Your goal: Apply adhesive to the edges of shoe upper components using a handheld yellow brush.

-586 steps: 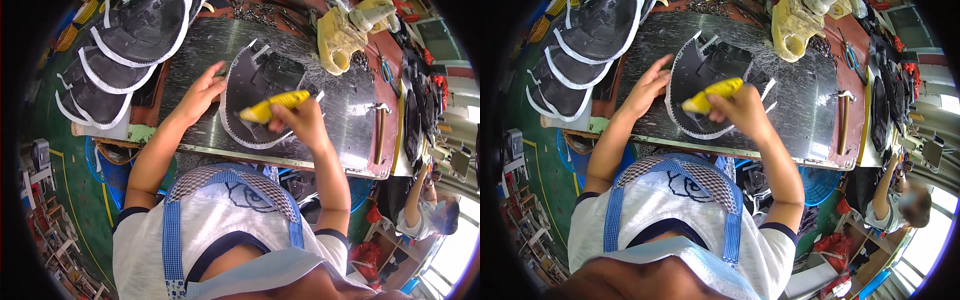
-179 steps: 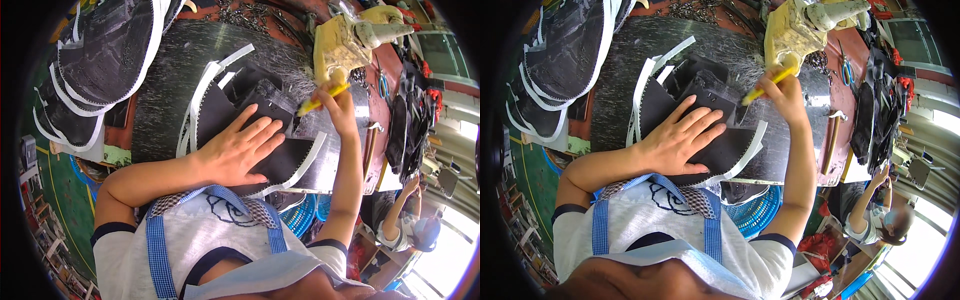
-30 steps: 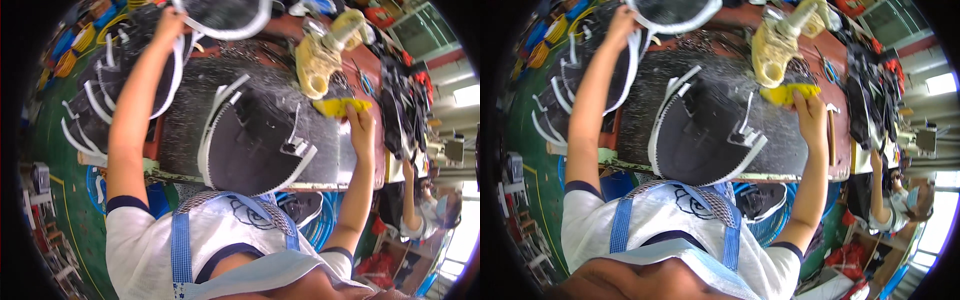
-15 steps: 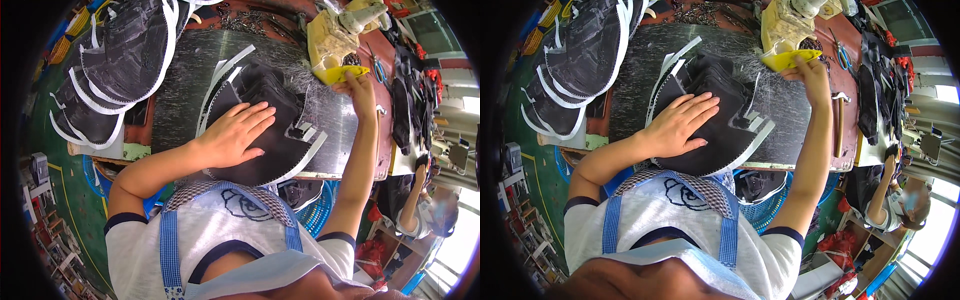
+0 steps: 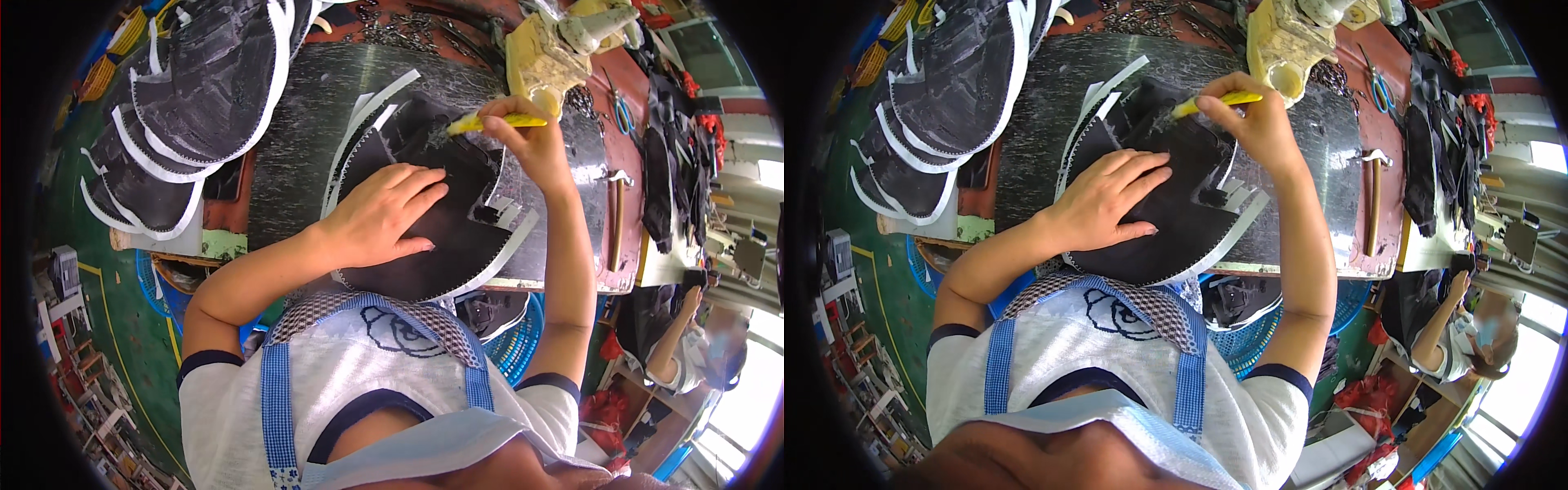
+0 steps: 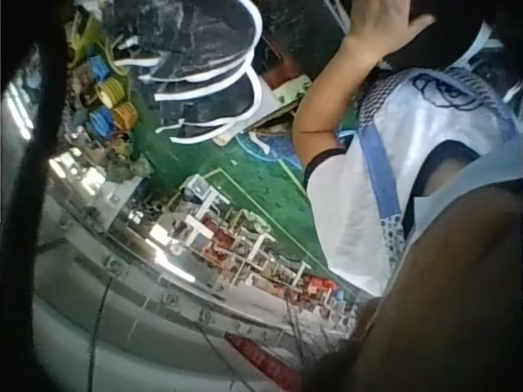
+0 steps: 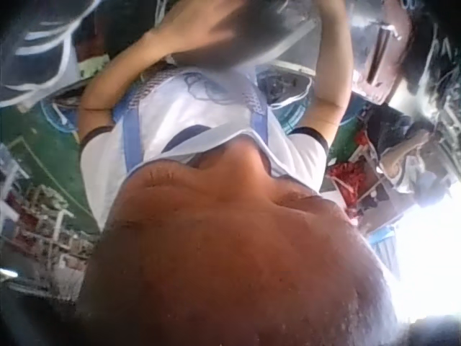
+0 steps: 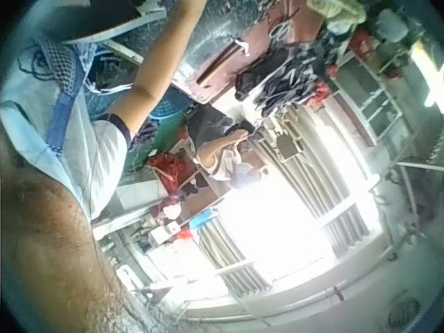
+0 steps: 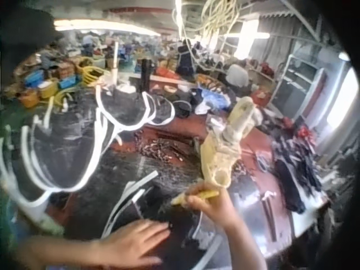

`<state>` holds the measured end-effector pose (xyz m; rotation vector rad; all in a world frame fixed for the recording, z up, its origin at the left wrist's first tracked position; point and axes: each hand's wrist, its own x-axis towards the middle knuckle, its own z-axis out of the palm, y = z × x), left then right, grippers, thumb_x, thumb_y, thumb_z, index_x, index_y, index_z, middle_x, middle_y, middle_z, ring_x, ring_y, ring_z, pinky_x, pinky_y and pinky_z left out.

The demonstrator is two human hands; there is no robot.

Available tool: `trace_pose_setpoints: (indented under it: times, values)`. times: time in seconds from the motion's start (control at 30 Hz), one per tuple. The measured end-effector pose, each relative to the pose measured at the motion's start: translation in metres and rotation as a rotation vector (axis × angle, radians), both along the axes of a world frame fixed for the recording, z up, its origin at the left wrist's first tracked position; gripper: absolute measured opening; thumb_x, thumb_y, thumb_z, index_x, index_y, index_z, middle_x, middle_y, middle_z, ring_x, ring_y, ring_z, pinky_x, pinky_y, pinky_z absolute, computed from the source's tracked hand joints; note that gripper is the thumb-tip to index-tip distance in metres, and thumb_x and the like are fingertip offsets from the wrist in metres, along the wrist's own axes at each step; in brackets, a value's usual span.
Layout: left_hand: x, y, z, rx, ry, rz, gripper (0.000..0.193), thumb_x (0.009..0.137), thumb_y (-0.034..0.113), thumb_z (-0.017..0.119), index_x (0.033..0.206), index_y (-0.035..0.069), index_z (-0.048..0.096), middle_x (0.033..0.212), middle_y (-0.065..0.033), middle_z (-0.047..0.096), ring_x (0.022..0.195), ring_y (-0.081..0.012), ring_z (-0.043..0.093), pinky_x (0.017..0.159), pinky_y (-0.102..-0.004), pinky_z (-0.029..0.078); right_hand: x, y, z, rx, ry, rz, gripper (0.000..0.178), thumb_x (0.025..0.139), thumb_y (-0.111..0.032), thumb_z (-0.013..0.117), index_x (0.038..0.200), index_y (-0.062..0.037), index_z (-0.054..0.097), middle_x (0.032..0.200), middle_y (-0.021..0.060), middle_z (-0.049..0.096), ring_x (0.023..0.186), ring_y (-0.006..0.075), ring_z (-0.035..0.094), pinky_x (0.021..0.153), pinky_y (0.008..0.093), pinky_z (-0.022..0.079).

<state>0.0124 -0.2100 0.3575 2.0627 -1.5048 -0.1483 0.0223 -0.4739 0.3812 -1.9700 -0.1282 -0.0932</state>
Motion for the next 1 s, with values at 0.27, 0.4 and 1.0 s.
trace_pose_setpoints:
  times: [0.27, 0.4, 1.0]
  values:
    - [-0.002, -0.001, -0.001, 0.000, -0.081, 0.042, 0.067, 0.077, 0.036, 0.072, 0.129, 0.000, 0.050, 0.135, -0.0130, 0.047, 0.124, -0.0293, 0.046, 0.108, -0.0418, 0.034, -0.069, -0.059, -0.015, 0.158, 0.290, -0.001, 0.031, 0.091, -0.029, 0.065, 0.091, 0.0014, 0.061, 0.100, 0.0121, 0.064, 0.081, 0.0142, 0.060, 0.070, 0.0265, 0.050]
    - [-0.005, 0.000, 0.000, 0.007, -0.073, 0.062, 0.067, 0.077, 0.035, 0.073, 0.129, 0.000, 0.050, 0.135, -0.0125, 0.048, 0.124, -0.0292, 0.045, 0.109, -0.0417, 0.034, -0.076, -0.063, -0.005, 0.220, 0.086, -0.083, 0.036, 0.092, -0.035, 0.063, 0.093, 0.0013, 0.062, 0.101, 0.0145, 0.064, 0.079, 0.0141, 0.059, 0.071, 0.0273, 0.049]
    - [-0.026, 0.038, 0.014, 0.071, -0.038, 0.593, 0.093, 0.064, 0.033, 0.085, 0.141, 0.010, 0.038, 0.137, -0.0242, 0.034, 0.119, -0.0416, 0.041, 0.098, -0.0516, 0.036, -0.025, 0.007, 0.054, 0.140, -0.003, 0.128, 0.032, 0.094, -0.029, 0.060, 0.093, 0.0030, 0.066, 0.076, 0.0064, 0.064, 0.061, 0.0101, 0.058, 0.052, 0.0216, 0.044]
